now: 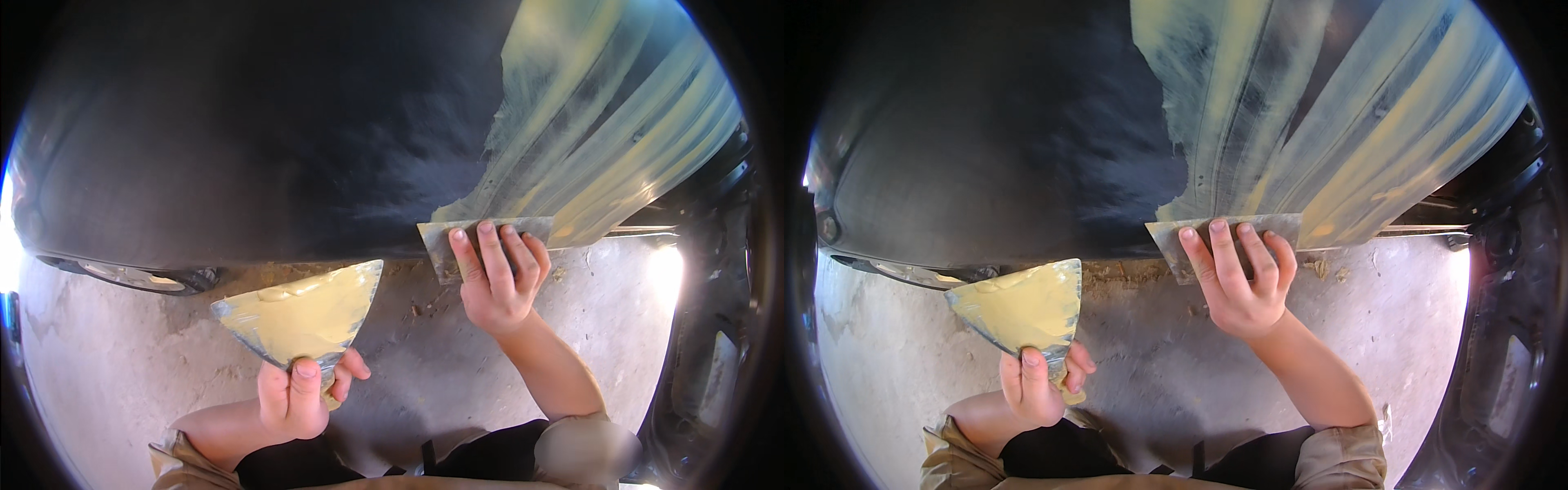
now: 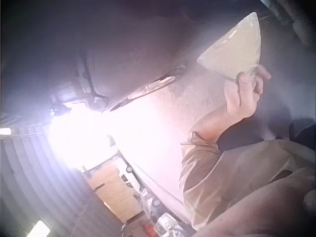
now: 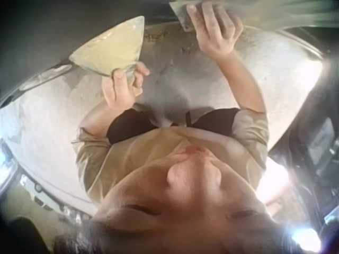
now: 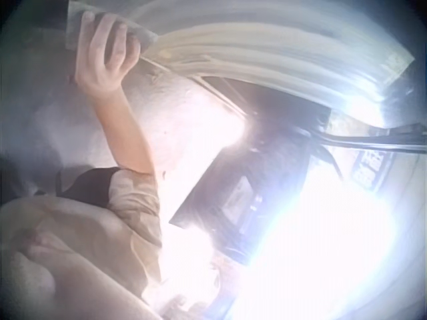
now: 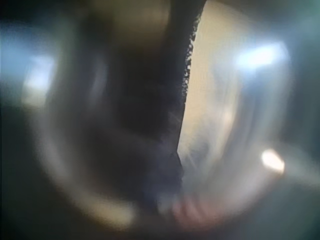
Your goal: The person applies a beige body filler to the front bumper of a black car using a putty knife and a smaller scraper. They spread the filler across the surface, smooth it, and scrape excess material back onto the main knife.
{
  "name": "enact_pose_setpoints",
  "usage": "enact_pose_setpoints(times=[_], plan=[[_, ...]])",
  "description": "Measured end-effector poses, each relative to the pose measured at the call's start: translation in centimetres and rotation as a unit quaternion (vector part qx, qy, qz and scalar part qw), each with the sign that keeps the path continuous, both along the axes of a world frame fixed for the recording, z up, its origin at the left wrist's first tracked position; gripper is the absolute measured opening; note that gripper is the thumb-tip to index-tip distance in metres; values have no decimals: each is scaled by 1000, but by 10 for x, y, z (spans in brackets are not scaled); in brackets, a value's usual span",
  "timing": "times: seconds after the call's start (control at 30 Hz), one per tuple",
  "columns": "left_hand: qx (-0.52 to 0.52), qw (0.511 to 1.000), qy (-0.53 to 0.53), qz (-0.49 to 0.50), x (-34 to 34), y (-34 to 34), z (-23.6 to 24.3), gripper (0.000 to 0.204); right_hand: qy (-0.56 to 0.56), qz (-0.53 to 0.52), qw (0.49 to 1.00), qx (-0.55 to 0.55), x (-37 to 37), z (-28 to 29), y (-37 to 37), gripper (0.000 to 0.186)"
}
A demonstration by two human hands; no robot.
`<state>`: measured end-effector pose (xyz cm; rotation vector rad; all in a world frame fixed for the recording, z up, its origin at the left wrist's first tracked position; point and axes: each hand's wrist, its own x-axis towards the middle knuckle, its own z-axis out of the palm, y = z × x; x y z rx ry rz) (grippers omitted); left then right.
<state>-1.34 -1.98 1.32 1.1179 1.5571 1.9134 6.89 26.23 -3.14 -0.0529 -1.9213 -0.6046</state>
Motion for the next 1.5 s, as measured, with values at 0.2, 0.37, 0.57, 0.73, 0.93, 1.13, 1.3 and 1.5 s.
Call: enact_pose_setpoints(times=[0.2,0.37,0.57,0.73,0.93,1.13,1.3,1.5], plan=[[22,1000,15,5,4,2,-5,29,-47,2,999,-6,8,-40,-8,31],[6,1000,16,11,6,4,-1,42,-172,11,982,-81,37,-41,-20,31],[39,999,-10,1,8,-7,-6,35,-90,82,990,-72,54,57,-27,32],[64,998,-25,-13,8,-5,-16,28,41,41,998,16,40,190,4,41],[59,997,30,-46,-5,-6,-19,28,42,5,997,68,4,283,7,55],[24,997,-18,-65,-10,-6,-22,29,34,-28,997,68,0,276,1,54],[14,998,-28,-56,-13,-9,-24,31,15,-12,998,62,0,227,-2,53],[11,999,-33,-42,-6,-5,-32,30,22,-30,997,63,7,148,1,28]])
